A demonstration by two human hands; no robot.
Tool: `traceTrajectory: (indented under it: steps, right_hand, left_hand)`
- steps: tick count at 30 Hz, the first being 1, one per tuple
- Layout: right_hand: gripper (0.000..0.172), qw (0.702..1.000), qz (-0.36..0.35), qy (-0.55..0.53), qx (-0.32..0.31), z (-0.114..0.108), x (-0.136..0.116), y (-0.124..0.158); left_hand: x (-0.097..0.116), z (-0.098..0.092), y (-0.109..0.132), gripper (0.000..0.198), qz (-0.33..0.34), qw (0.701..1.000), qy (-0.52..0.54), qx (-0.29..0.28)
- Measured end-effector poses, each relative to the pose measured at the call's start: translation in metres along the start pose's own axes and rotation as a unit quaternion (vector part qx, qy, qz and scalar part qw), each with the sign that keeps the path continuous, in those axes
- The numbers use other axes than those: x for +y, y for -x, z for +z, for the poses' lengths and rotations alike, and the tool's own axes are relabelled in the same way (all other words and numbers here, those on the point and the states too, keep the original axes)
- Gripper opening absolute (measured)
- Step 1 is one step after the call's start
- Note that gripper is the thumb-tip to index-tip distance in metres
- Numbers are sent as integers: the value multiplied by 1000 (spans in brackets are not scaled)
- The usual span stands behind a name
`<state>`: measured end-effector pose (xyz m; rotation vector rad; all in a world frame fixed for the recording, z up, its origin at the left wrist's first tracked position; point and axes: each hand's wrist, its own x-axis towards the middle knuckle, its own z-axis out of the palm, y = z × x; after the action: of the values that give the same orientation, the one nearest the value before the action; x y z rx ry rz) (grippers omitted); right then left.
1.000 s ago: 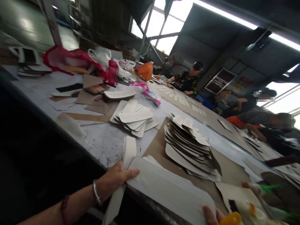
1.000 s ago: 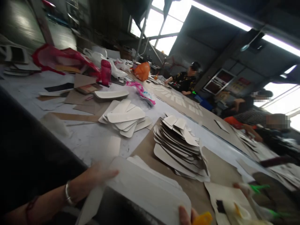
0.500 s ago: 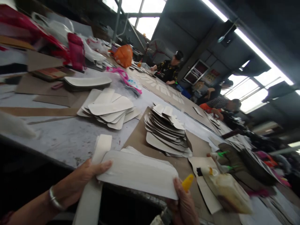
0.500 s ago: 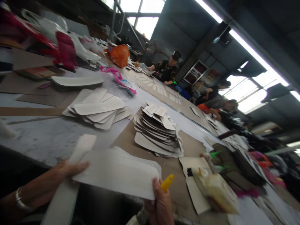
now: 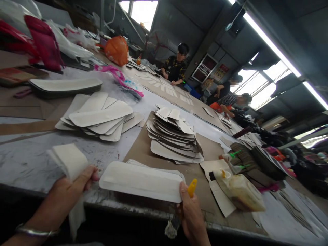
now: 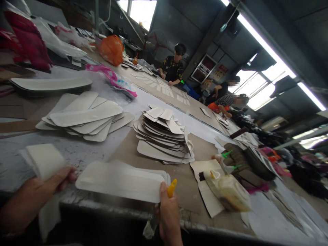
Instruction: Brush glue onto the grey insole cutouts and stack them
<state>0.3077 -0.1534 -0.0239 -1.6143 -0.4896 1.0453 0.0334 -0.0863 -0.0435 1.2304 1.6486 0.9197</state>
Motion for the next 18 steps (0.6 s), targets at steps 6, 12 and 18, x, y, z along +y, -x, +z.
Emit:
traceTrajectory:
  steps: [6, 12, 18]
  right_hand:
    - [41, 997, 74, -14, -14, 2, 13, 3]
    - [39, 992, 77, -52, -91, -4, 27, 5]
    - [43, 988, 75, -15, -134, -14, 25, 0]
  left_hand:
    - [-12, 38, 31, 30, 338, 929, -120, -88]
    - [-3, 114, 64, 27, 631, 760, -151, -39]
    - [-6, 143, 67, 38, 647, 728, -217, -67]
